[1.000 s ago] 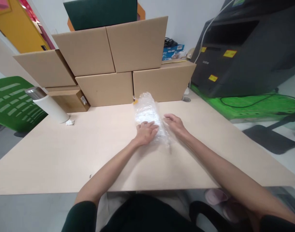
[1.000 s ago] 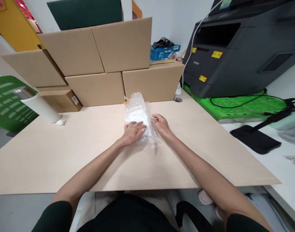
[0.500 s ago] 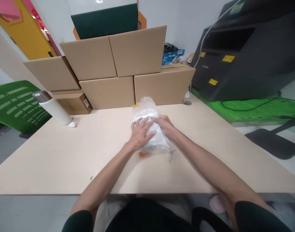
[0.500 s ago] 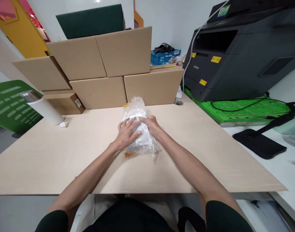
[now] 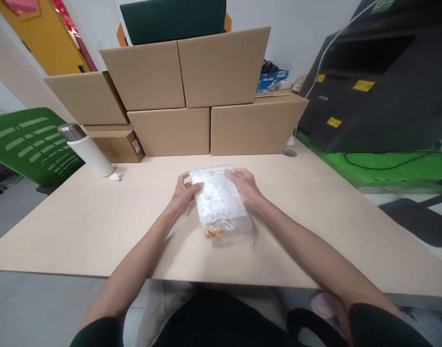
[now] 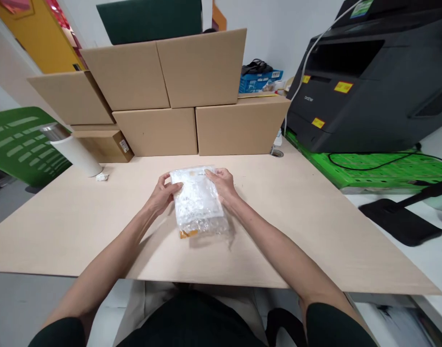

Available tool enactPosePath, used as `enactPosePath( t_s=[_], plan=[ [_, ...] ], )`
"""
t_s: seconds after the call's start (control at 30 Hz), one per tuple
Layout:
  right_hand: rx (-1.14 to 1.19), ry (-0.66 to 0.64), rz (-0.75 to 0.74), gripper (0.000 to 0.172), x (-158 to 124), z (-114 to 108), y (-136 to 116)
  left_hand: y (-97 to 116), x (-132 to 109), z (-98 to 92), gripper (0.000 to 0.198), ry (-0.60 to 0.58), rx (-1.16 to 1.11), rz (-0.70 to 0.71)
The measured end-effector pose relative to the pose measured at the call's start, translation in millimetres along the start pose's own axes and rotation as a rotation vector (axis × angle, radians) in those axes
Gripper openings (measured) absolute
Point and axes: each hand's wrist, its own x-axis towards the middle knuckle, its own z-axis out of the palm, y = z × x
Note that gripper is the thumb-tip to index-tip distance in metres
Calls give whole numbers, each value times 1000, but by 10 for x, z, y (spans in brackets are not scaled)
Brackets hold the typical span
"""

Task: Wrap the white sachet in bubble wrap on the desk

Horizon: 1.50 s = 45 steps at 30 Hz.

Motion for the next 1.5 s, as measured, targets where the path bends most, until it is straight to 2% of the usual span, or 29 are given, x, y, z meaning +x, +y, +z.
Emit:
enactPosePath(
  t_s=[0.07,0.1,0.2,0.27,0.33,0.5,0.57,0.63,0.73,0.87,1.0,1.17,1.27,1.37,1.5],
  plan=[
    [-286,49,-133,61,103,71,143,-131,169,-4,73,185,159,47],
    [-440,31,-240,61,128,88,205,-180,243,-14,67,236,247,86],
    [-800,-191,-528,54,120,63,338,-253,365,-60,42,255,424,178],
    [-921,-344,-580,57,86,-5,376,-250,363,-102,31,228,479,216],
    [-979,-425,-556,64,65,-85,369,-228,331,-167,36,139,588,258],
    [-1034,-615,-413,96,110,-208,239,-140,303,-413,101,-264,1029,287],
    [-1059,-687,-368,109,141,-224,197,-93,329,-498,115,-391,1157,239],
    [-1075,-751,-344,118,167,-242,176,-48,358,-555,123,-474,1227,189],
    [-1070,-841,-338,124,196,-286,178,-5,377,-586,132,-526,1252,156],
    [-1080,-896,-355,125,207,-333,223,-17,362,-577,132,-527,1255,151],
    [-1082,-842,-410,119,171,-326,258,-71,349,-565,128,-511,1265,149],
    [-1104,-823,-385,118,110,-287,216,-67,283,-537,126,-470,1275,113],
    [-1125,-826,-380,119,102,-277,185,-6,184,-478,112,-451,1326,190],
    [-1130,-836,-375,118,114,-283,161,39,93,-410,90,-550,1355,324],
    [-1106,-880,-327,118,127,-285,146,11,53,-372,89,-577,1348,353]
  ],
)
